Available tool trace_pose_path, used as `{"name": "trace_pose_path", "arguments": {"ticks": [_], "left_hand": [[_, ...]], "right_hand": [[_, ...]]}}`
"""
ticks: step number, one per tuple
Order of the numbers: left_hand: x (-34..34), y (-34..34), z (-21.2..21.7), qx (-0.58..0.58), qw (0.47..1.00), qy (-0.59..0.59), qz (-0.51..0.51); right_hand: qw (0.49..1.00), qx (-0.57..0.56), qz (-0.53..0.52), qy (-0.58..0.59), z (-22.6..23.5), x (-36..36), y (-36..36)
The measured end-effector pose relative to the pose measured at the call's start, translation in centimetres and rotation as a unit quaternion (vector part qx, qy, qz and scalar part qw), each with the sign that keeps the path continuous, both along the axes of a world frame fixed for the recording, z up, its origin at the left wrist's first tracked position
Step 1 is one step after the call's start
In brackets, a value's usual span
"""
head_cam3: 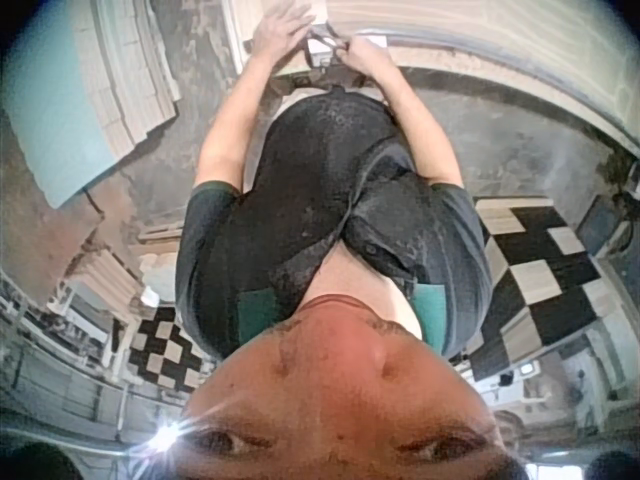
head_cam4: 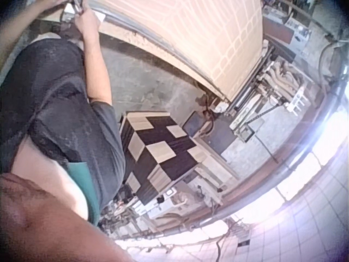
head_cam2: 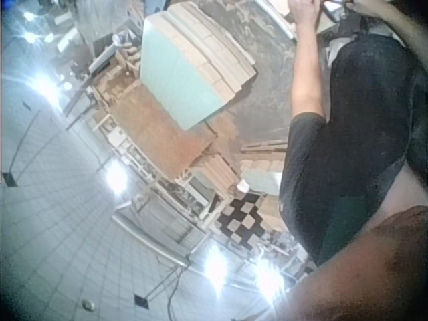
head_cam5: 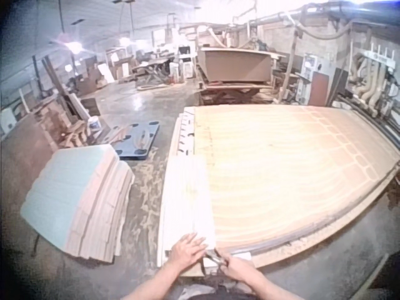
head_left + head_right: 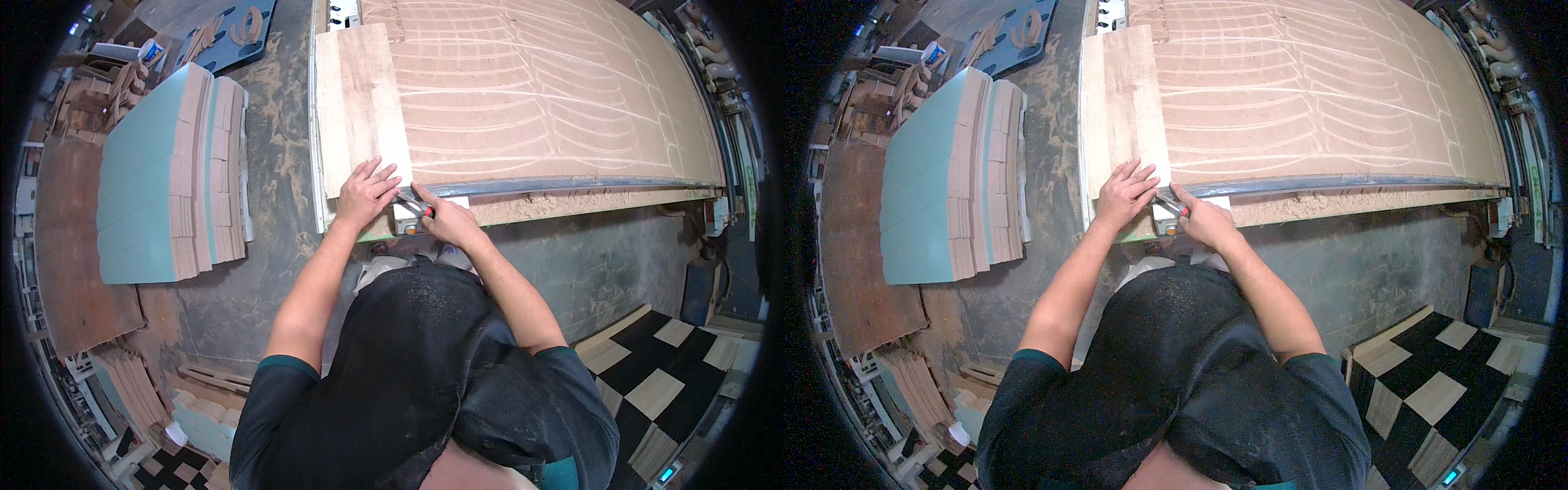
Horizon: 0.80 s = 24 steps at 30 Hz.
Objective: The person holds a wood panel and uses a utility knife to cut along its edge against a large wooden sheet on a workspace.
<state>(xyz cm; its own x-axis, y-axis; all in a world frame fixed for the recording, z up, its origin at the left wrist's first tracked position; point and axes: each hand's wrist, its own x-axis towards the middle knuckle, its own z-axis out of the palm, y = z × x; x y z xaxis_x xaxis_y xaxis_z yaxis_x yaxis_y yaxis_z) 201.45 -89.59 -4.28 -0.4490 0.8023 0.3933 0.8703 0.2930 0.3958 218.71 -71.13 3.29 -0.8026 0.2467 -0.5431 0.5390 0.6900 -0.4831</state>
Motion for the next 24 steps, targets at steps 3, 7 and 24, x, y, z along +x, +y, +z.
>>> {"name": "trace_pose_path", "arguments": {"ticks": [3, 7, 24], "left_hand": [[-0.2, 0.1, 0.2, 0.012, 1.000, 0.004, -0.014], [-0.6, 0.1, -0.1, 0.024, 0.999, -0.006, -0.023], [1.0, 0.8, 0.0, 0.051, 0.998, 0.007, 0.037]], "right_hand": [[1.000, 0.007, 0.003, 0.001, -0.2, 0.1, 0.0], [1.000, 0.009, 0.006, -0.001, -0.3, 0.0, -0.2], [0.992, -0.108, -0.038, 0.058, -5.1, 0.0, 2.0]]}}
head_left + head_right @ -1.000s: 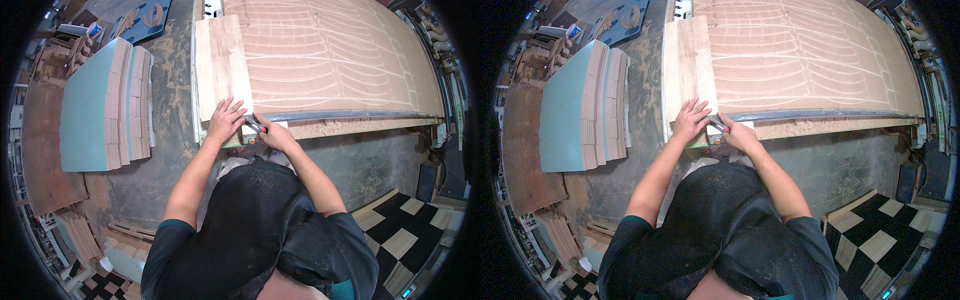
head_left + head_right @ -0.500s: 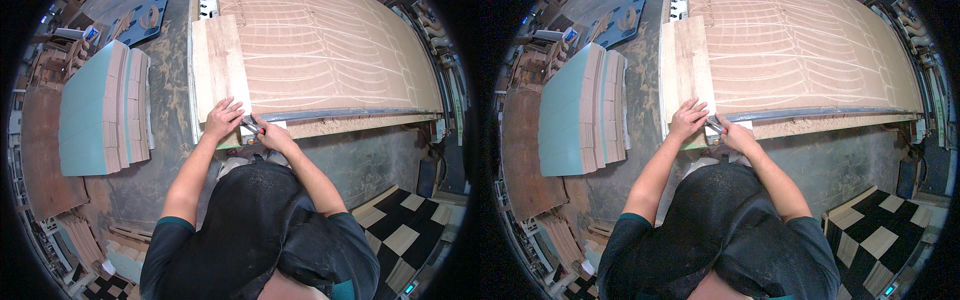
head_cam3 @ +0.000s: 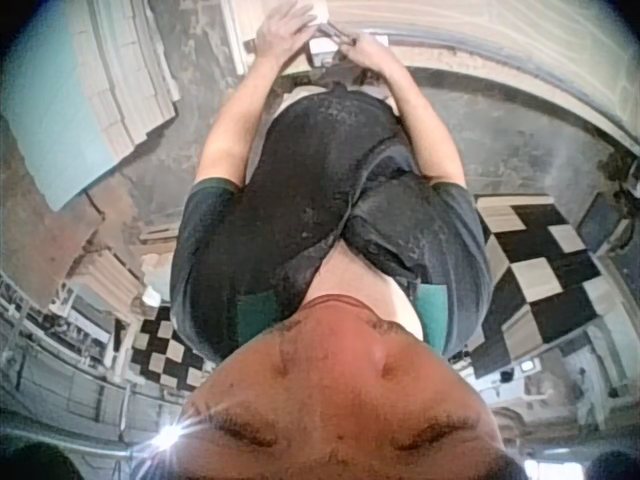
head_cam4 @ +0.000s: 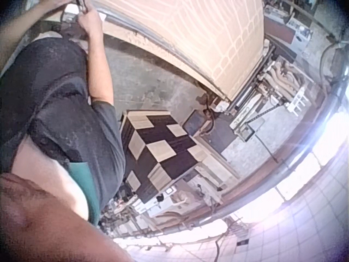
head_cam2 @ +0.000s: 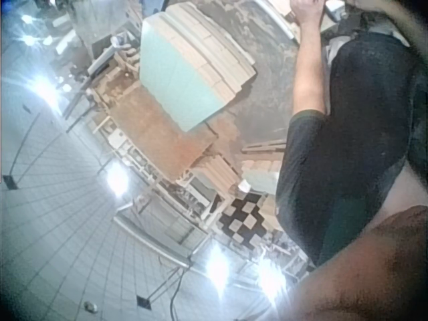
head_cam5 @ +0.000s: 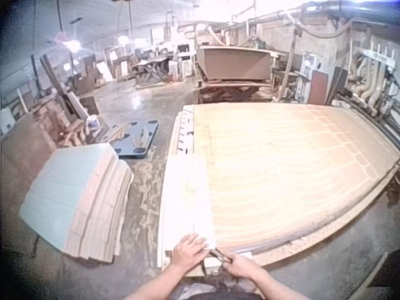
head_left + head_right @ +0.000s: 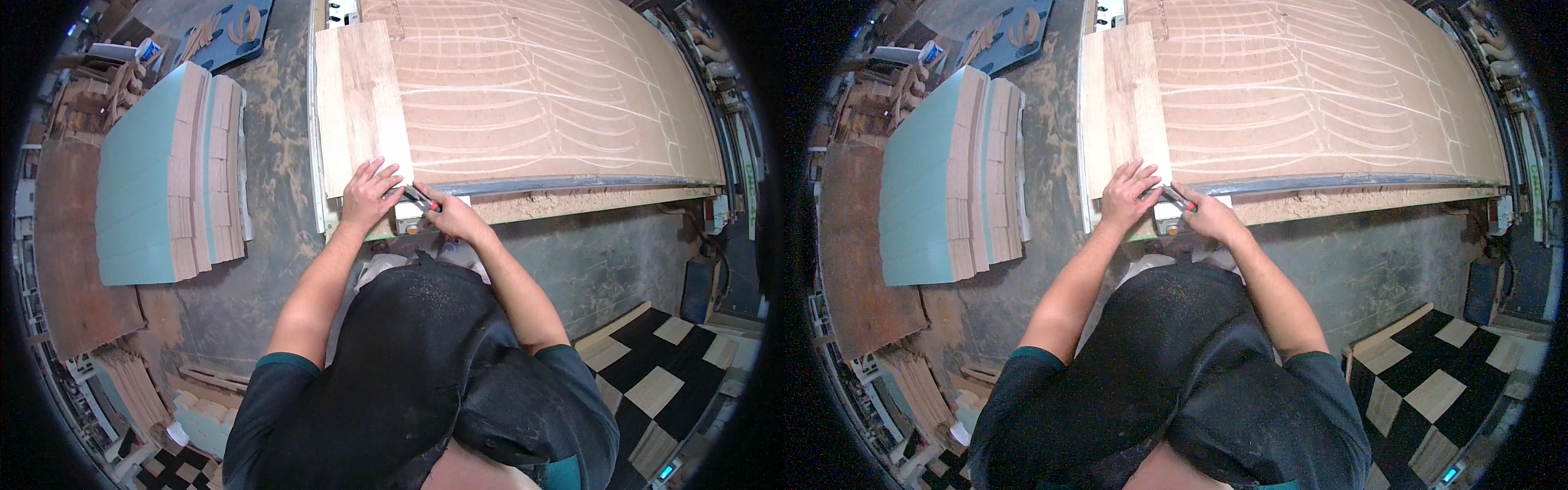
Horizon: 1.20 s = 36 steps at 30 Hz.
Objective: The person holds a wood panel and uses a utility knife to cut along its edge against a large wooden sheet on a workspace.
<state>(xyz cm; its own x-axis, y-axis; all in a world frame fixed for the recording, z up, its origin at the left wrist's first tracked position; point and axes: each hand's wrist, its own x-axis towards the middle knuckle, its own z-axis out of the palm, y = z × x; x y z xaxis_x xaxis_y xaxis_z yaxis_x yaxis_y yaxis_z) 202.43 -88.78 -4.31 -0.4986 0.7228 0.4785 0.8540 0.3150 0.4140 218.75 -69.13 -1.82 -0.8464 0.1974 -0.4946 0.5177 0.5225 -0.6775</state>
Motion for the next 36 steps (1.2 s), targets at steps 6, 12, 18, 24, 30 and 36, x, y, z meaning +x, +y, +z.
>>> {"name": "trace_pose_path", "arguments": {"ticks": [6, 12, 18, 24, 30, 36], "left_hand": [[0.1, 0.1, -0.5, 0.008, 1.000, 0.015, -0.005], [0.0, 0.2, -0.7, 0.016, 0.999, 0.027, 0.004], [0.0, 0.5, -0.8, 0.015, 0.999, 0.033, 0.012], [-0.1, 0.4, -1.1, -0.008, 0.999, 0.041, 0.013], [-0.2, 0.7, -1.1, 0.017, 0.998, 0.051, 0.011], [-0.2, 1.0, -0.4, 0.025, 0.998, 0.061, -0.002]], "right_hand": [[0.991, -0.078, -0.069, 0.078, 0.3, 0.7, 1.5], [0.997, 0.060, -0.025, 0.029, 5.5, 0.4, 5.8], [0.995, 0.080, -0.017, 0.061, 7.7, 0.4, 6.7], [0.977, 0.167, 0.008, 0.129, 6.6, 0.0, 6.2], [0.974, 0.216, -0.028, 0.054, 8.1, -0.9, 7.3], [0.968, 0.174, -0.126, 0.130, 4.5, 1.8, 6.7]]}}
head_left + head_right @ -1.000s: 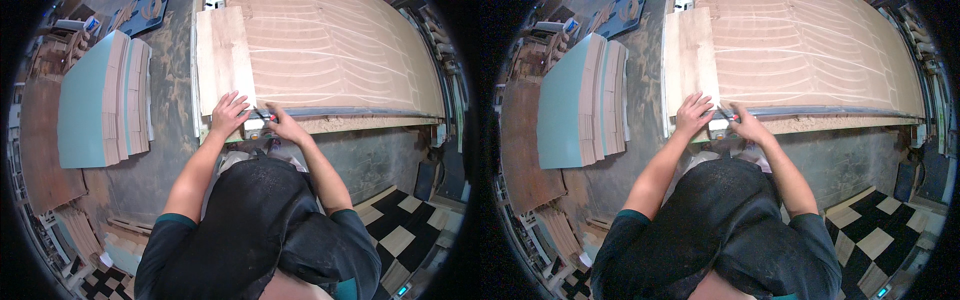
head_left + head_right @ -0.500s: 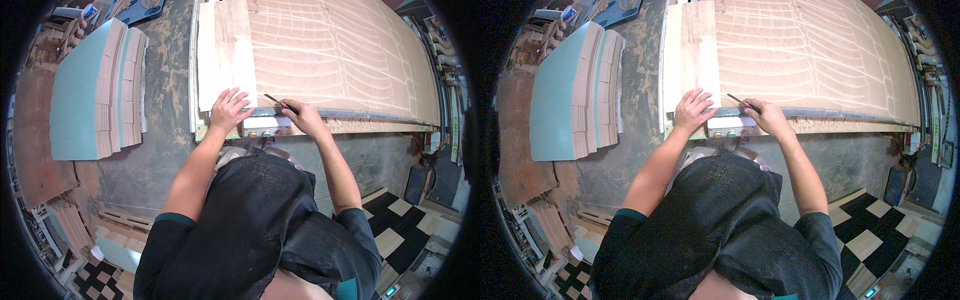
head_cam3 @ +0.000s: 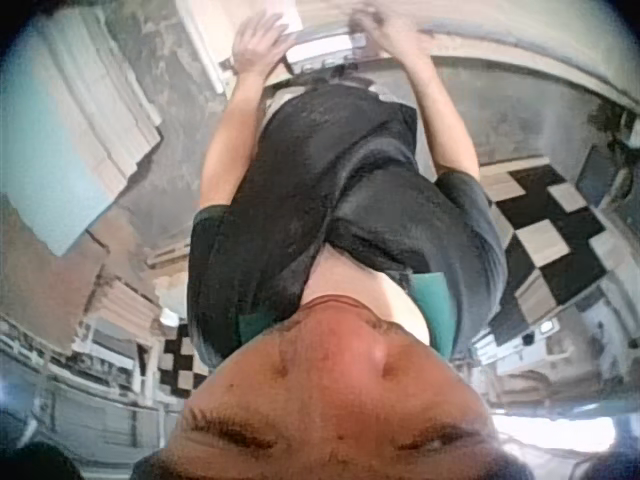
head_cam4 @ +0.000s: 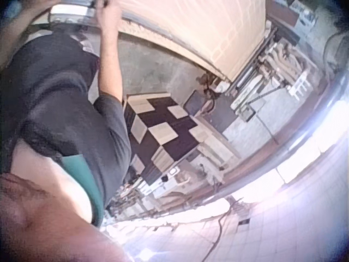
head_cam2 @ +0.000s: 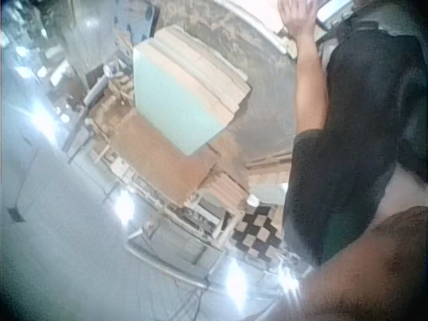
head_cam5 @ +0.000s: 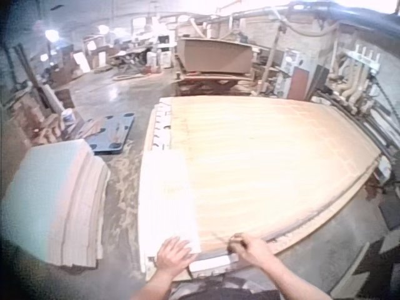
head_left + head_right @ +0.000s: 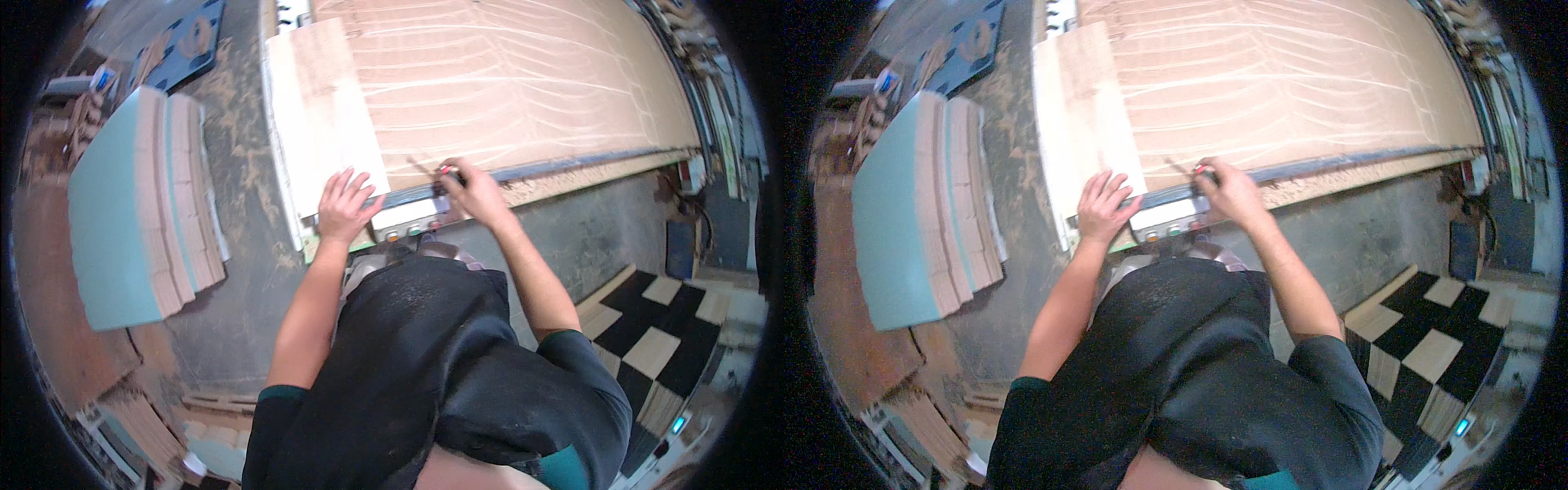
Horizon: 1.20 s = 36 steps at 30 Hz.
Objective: The person holds a wood panel and uses a utility knife to cut along its edge against a large wooden sheet on a workspace.
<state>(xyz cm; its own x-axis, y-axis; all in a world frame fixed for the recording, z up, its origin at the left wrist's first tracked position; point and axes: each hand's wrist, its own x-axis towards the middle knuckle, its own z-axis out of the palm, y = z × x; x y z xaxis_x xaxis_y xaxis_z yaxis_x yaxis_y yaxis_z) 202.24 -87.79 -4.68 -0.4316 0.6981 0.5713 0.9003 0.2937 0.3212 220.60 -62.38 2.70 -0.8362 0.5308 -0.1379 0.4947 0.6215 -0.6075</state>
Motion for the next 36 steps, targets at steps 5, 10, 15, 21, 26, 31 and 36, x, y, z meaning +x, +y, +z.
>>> {"name": "trace_pose_path", "arguments": {"ticks": [5, 10, 15, 21, 26, 31, 36], "left_hand": [[0.1, 0.3, 0.0, 0.010, 1.000, -0.003, -0.008], [0.3, 0.6, 0.1, -0.001, 1.000, -0.010, -0.008], [0.2, 0.6, 0.0, -0.008, 1.000, -0.011, -0.009], [0.2, 0.6, -0.2, -0.019, 1.000, 0.002, -0.008], [0.2, 0.4, 0.1, -0.014, 1.000, -0.003, -0.006], [0.2, 0.4, 0.2, -0.008, 1.000, -0.004, -0.006], [0.2, 0.2, -0.2, -0.009, 1.000, -0.004, -0.005]], "right_hand": [[0.999, 0.010, 0.016, -0.049, -0.6, 1.8, -2.2], [0.998, 0.055, 0.004, 0.000, -0.3, 1.7, -3.0], [0.988, 0.144, 0.059, -0.001, -2.0, 1.5, -3.4], [0.984, 0.150, 0.080, -0.047, -3.1, 2.0, -3.8], [0.977, 0.183, 0.079, -0.071, -3.1, 1.2, -4.5], [0.975, 0.187, 0.089, -0.075, -2.3, -0.3, -5.1], [0.976, 0.194, 0.095, -0.036, -3.0, -1.8, -6.5]]}}
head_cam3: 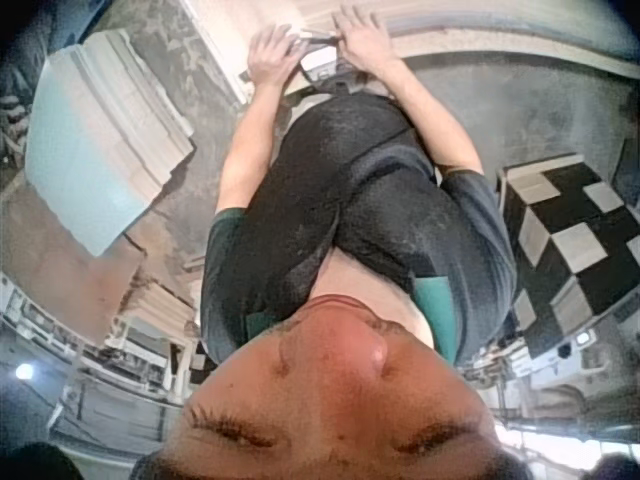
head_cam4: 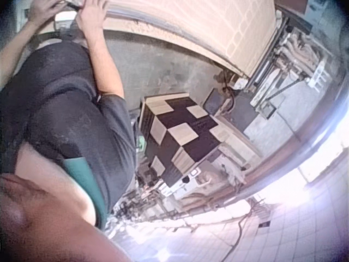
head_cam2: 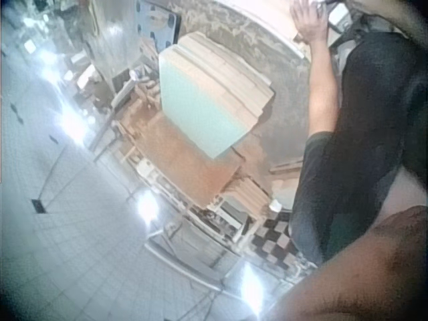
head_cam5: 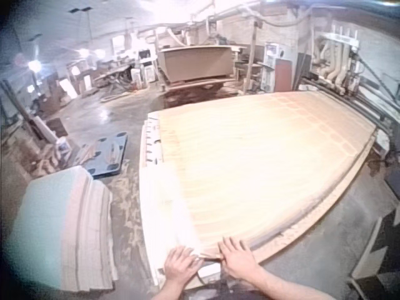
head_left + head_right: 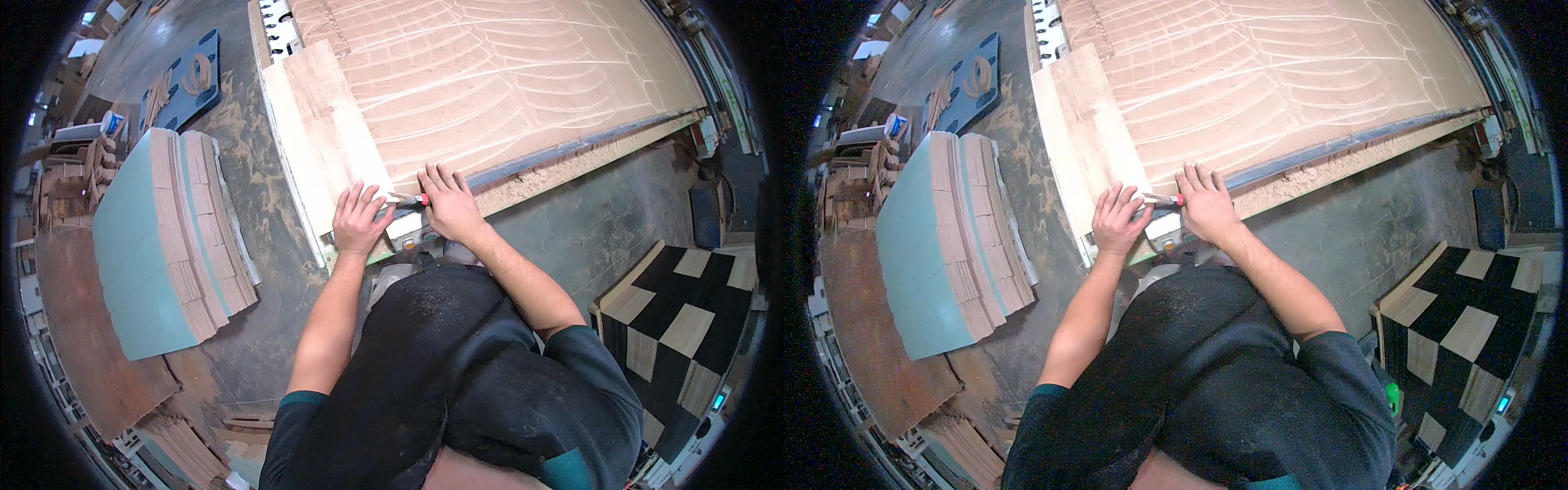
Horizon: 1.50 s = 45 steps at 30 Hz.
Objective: The person holds a wood panel and uses a utility knife to cut along its edge against a large wooden sheet on a workspace.
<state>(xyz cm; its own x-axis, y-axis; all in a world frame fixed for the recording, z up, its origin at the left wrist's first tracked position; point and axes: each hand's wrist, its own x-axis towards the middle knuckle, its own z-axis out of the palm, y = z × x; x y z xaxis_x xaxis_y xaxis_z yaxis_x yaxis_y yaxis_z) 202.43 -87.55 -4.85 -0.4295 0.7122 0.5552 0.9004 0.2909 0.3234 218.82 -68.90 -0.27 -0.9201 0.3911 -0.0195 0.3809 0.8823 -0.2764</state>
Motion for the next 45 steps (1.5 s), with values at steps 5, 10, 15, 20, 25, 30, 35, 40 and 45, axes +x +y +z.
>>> {"name": "trace_pose_path", "arguments": {"ticks": [5, 10, 15, 20, 25, 30, 35, 40, 45], "left_hand": [[-0.1, -0.1, 0.0, 0.004, 1.000, 0.007, 0.000], [-0.1, -0.2, 0.3, 0.005, 1.000, 0.008, -0.003], [0.0, -0.4, 0.3, 0.003, 1.000, 0.001, -0.002], [0.0, -0.3, 0.3, 0.011, 1.000, -0.003, 0.000], [-0.1, -0.4, 0.1, 0.001, 1.000, 0.003, -0.002], [-0.1, -0.6, -0.1, -0.013, 1.000, -0.001, 0.003], [0.0, -0.6, 0.1, -0.023, 1.000, -0.004, 0.008], [-0.1, -0.5, -0.2, -0.010, 1.000, -0.008, 0.006], [-0.1, -0.5, -0.4, -0.021, 1.000, -0.004, 0.012]], "right_hand": [[0.995, -0.094, -0.017, -0.028, 4.1, -1.5, 3.0], [0.988, -0.137, 0.054, -0.045, 5.7, -2.1, 6.7], [0.987, -0.070, 0.121, -0.077, 7.9, -4.2, 8.0], [0.986, -0.020, 0.133, -0.100, 7.7, -5.1, 8.2], [0.984, 0.010, 0.180, -0.012, 5.5, -5.1, 8.4], [0.963, 0.043, 0.259, 0.050, 5.0, -5.7, 8.6], [0.958, 0.039, 0.284, 0.018, 5.2, -7.0, 8.0], [0.960, 0.054, 0.274, 0.002, 4.4, -7.7, 7.9], [0.961, 0.062, 0.270, -0.010, 4.2, -7.7, 8.0]]}}
